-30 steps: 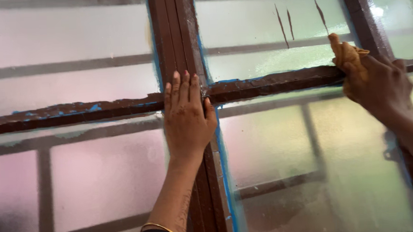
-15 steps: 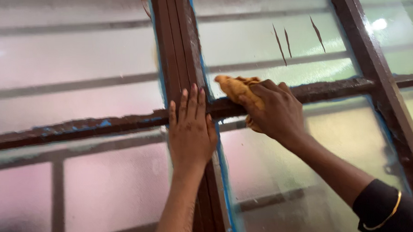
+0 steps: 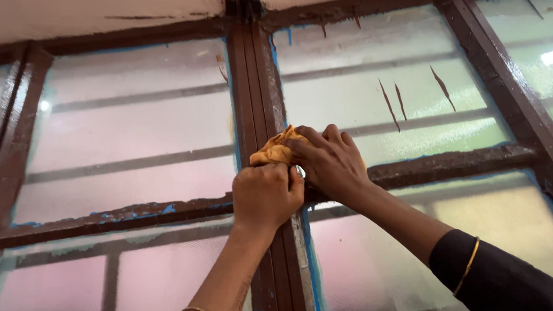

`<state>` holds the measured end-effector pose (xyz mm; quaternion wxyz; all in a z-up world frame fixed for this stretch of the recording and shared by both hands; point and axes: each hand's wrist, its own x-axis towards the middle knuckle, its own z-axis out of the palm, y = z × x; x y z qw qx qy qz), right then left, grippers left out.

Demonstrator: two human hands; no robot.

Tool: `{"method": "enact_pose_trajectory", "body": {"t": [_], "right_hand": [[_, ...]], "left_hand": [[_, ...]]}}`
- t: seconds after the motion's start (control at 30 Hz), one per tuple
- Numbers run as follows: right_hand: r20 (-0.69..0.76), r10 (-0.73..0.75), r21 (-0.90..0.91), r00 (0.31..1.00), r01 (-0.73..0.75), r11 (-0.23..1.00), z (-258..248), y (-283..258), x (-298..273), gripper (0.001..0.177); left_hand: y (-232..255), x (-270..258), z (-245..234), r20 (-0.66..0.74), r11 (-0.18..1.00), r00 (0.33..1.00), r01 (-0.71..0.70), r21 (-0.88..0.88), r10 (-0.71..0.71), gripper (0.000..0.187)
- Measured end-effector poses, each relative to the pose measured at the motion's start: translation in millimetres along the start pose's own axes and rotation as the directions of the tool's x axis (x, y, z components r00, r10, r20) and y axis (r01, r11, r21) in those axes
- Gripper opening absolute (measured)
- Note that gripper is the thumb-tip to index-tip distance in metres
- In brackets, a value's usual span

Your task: The person cleans a window by spraying liquid from a spray bottle and wiping the window panes and frame with a cloth.

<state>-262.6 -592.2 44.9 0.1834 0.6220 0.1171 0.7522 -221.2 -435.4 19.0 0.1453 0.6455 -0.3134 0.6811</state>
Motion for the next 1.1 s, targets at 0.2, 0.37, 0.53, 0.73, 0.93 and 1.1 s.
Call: {"method": "enact_pose_trajectory", "body": {"t": [0.2, 0.37, 0.53, 0.73, 0.93, 1.1], "right_hand": [[0.002, 0.018, -0.040, 1.000, -0.018, 0.999, 11, 20, 32, 0.037], [0.011, -0.061, -0.090, 0.998, 0.062, 0.994, 35, 60, 67, 0.031], [-0.034, 0.047, -0.329, 0.998, -0.056, 0.943, 28, 141, 59, 0.028], [-0.257, 0.231, -0.530, 0.939, -0.336, 0.779, -13, 242, 1, 0.042], [-0.333, 0.563, -0.426, 0.757, -0.653, 0.626, -16, 274, -40, 0.034], [-0.255, 0.579, -0.164, 0.774, -0.625, 0.763, -12, 207, -27, 0.059]], "left_hand": [[-1, 25, 31, -0.372, 0.994, 0.928, -0.049, -0.094, 0.011, 0.022], [-8, 43, 55, -0.294, 0.996, 0.956, -0.036, -0.082, 0.010, 0.055], [-12, 46, 60, -0.090, 1.000, 0.996, -0.002, -0.028, -0.001, 0.066], [-11, 45, 67, -0.128, 0.999, 0.991, -0.029, 0.031, 0.033, 0.067], [-7, 43, 61, -0.093, 0.999, 0.995, -0.029, 0.044, 0.033, 0.059], [-4, 43, 59, -0.077, 0.999, 0.997, 0.000, 0.034, 0.003, 0.059]]}}
